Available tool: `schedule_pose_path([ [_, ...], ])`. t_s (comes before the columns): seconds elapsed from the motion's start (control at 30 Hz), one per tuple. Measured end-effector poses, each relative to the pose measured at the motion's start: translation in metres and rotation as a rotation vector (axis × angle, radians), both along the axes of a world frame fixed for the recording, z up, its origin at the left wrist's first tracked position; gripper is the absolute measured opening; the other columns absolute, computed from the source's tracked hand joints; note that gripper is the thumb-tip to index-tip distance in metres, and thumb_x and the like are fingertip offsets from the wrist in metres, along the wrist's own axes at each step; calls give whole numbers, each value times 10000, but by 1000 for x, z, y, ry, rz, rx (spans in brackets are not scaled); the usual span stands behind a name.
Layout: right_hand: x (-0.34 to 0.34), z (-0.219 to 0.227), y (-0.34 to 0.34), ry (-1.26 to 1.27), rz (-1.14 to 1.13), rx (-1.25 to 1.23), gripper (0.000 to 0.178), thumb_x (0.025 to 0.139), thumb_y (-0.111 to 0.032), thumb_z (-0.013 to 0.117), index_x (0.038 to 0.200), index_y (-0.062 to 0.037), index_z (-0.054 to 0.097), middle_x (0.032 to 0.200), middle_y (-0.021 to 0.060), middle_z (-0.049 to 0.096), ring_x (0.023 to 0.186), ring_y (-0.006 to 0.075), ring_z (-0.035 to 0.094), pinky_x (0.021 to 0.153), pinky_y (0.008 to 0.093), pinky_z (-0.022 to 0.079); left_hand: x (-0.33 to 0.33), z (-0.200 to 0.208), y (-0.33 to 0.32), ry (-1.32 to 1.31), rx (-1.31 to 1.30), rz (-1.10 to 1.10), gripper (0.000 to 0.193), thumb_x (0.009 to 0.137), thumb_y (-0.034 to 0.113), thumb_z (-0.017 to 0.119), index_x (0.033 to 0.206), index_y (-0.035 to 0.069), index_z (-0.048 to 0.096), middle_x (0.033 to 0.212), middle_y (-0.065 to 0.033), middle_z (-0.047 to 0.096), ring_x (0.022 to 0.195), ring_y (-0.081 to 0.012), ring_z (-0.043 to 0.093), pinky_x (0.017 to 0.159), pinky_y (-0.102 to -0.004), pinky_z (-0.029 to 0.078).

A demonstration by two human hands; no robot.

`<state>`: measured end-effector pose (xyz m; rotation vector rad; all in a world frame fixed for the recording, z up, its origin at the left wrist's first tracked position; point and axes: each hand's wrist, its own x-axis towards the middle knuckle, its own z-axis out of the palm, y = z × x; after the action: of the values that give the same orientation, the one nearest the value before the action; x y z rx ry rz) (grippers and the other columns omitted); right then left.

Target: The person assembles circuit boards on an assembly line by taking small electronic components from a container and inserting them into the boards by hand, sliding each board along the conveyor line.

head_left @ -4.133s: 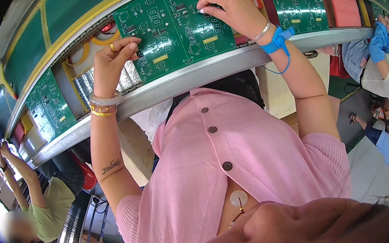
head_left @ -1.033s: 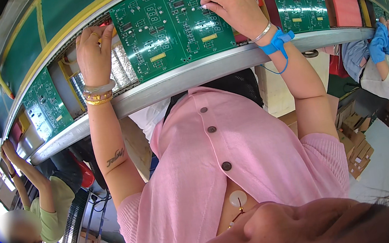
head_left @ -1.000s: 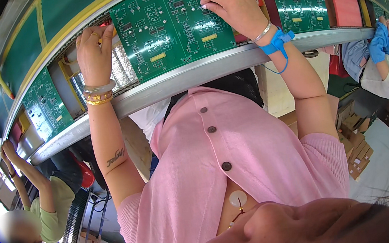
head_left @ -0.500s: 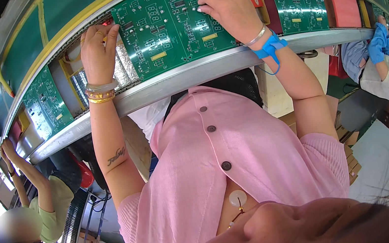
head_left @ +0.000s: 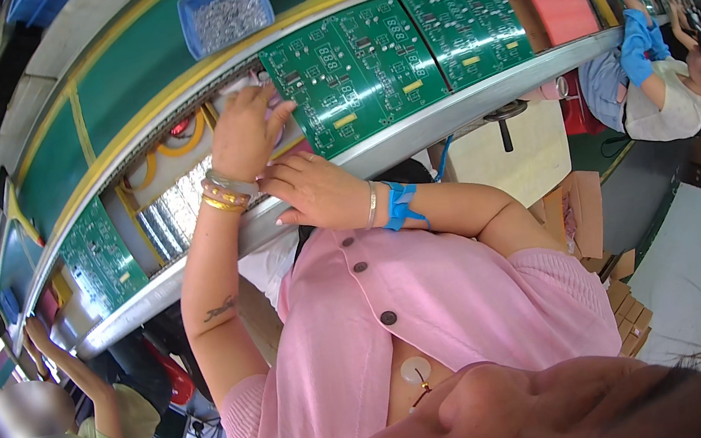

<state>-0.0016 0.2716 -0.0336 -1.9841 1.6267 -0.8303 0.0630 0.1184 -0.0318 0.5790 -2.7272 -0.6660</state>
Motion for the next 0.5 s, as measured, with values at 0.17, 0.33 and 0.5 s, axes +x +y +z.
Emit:
schedule_pose_path([
  [0.17,-23,-8,9,25,-59,-42,499,777,-246,685,1200,-37,525,1160,121,551,1089,292,509,941,397,414,17,10,-3,31,67,-4,403,871,279,617,1171,10,597,1059,-172,614,985,-368,560,824,-425,463],
  [0.33,-70,-7,27,-6,-182,74,426,800,-218,656,1160,-15,552,1097,139,589,1038,306,543,917,383,434,88,20,-42,108,216,320,328,880,111,594,1194,20,603,1177,-156,615,1109,-283,570,943,-350,439],
  [0.5,-126,-3,57,29,-371,105,338,859,-244,607,1119,-31,582,1021,143,636,961,325,591,841,416,473,265,-17,-142,-46,-296,682,460,947,257,547,1281,-55,500,1335,-256,476,1243,-378,451,1070,-412,334],
])
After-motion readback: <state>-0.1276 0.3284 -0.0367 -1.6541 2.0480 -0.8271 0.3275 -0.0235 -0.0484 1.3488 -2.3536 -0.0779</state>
